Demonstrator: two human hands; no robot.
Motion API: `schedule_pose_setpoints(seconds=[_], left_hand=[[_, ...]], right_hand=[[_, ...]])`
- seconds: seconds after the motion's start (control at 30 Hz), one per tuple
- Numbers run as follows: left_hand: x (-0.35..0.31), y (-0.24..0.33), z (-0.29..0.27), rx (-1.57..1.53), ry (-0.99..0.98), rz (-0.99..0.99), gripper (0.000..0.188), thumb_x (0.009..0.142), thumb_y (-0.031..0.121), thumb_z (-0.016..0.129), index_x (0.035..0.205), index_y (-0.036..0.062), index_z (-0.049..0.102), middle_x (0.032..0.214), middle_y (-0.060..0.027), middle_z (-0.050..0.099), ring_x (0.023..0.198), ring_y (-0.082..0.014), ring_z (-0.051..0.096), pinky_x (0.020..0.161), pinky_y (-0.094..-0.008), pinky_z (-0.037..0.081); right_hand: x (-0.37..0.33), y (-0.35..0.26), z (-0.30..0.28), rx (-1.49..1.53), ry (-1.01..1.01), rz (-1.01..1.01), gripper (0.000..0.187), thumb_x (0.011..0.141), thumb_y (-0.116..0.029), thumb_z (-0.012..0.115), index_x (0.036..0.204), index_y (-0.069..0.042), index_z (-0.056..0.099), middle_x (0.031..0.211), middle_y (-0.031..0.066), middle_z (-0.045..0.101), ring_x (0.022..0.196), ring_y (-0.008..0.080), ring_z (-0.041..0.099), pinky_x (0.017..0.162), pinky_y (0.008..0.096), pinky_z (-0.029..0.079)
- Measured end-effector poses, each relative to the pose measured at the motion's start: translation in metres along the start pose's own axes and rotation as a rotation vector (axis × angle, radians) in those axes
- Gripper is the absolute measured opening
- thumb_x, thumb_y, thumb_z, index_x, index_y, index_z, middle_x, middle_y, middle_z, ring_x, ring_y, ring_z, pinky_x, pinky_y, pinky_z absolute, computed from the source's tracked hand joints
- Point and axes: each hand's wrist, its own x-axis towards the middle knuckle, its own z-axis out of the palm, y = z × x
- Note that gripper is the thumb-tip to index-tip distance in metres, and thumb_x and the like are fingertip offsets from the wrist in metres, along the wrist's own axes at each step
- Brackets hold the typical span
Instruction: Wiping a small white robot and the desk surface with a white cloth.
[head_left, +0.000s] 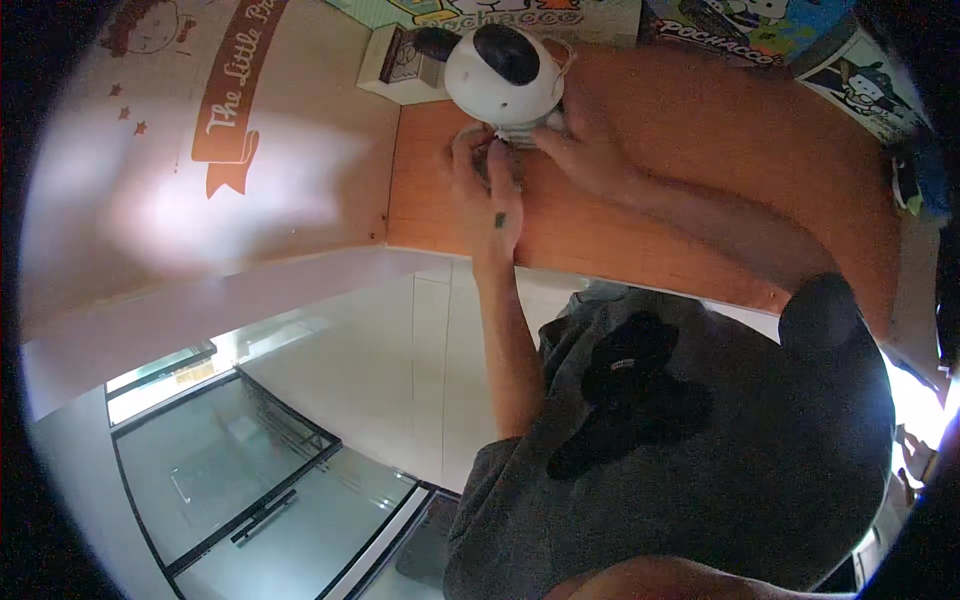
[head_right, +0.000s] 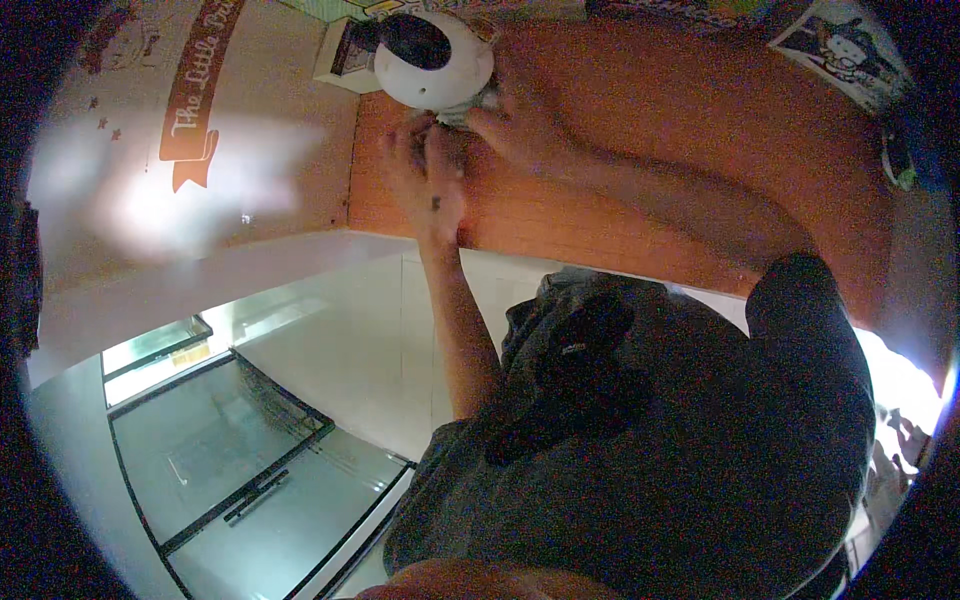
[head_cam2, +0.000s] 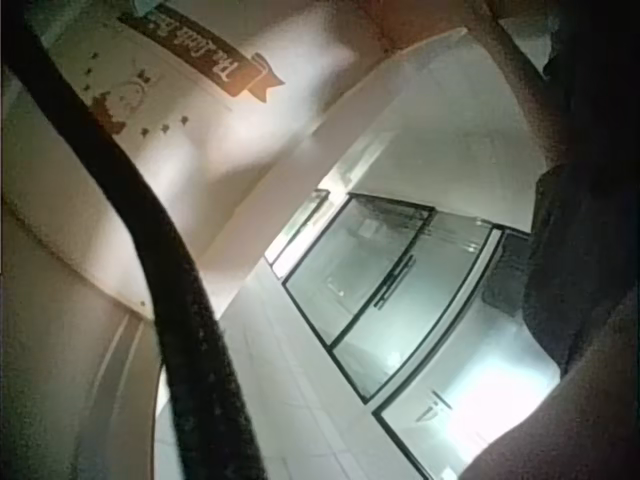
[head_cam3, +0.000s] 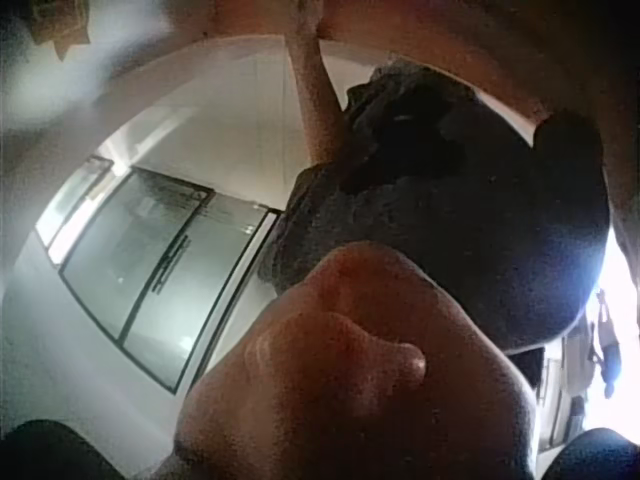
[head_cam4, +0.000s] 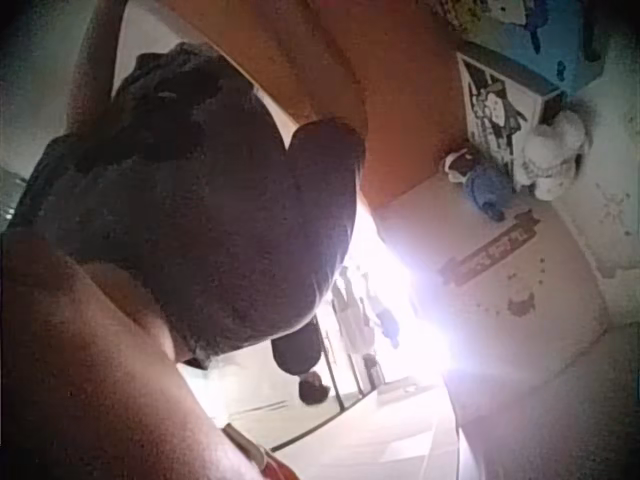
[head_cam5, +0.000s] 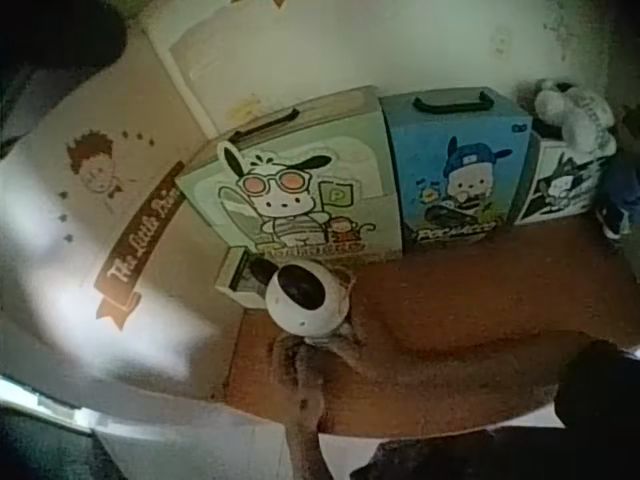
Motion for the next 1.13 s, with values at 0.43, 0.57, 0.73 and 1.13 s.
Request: schedule_pose_setpoints(seconds=[0.43, 0.57, 0.73, 1.13], left_hand=[[-0.001, 0.008, 0.002, 0.150, -0.010, 0.026, 0.018, 0.103, 0.018, 0.059, 0.107, 0.0016, 0.064, 0.101, -0.0142, 0.063, 0.089, -0.0288, 0.059, 0.078, -0.0399, 0.049], [-0.006, -0.008, 0.001, 0.198, -0.031, 0.148, 0.019, 0.104, 0.020, 0.058, 0.104, 0.0019, 0.063, 0.100, -0.0146, 0.062, 0.088, -0.0282, 0.058, 0.077, -0.0392, 0.048], [-0.004, -0.006, 0.006, 0.074, -0.072, -0.018, 0.022, 0.105, 0.022, 0.057, 0.104, 0.0016, 0.063, 0.100, -0.0143, 0.061, 0.087, -0.0277, 0.058, 0.076, -0.0391, 0.048], [-0.021, -0.045, -0.004, 0.099, -0.295, 0.107, 0.055, 0.100, 0.017, 0.063, 0.152, 0.0045, 0.049, 0.153, -0.0154, 0.052, 0.133, -0.0304, 0.054, 0.113, -0.0401, 0.041]], right_hand=[[0.004, 0.002, 0.002, 0.061, 0.030, -0.068, 0.071, 0.087, -0.002, 0.056, 0.155, -0.005, 0.037, 0.150, 0.0154, 0.050, 0.133, 0.0291, 0.050, 0.113, 0.0410, 0.038], [0.002, 0.007, -0.010, 0.032, -0.108, -0.014, 0.088, 0.085, -0.002, 0.062, 0.162, -0.006, 0.020, 0.159, 0.0220, 0.038, 0.145, 0.0372, 0.039, 0.122, 0.0461, 0.031], [-0.004, -0.013, -0.007, 0.114, -0.049, 0.107, 0.073, 0.087, -0.002, 0.058, 0.156, -0.005, 0.035, 0.152, 0.0159, 0.047, 0.136, 0.0285, 0.046, 0.114, 0.0414, 0.037], [-0.004, -0.008, -0.020, 0.094, -0.022, -0.050, 0.061, 0.094, -0.008, 0.062, 0.152, -0.006, 0.044, 0.140, 0.0143, 0.058, 0.118, 0.0232, 0.058, 0.105, 0.0363, 0.045]])
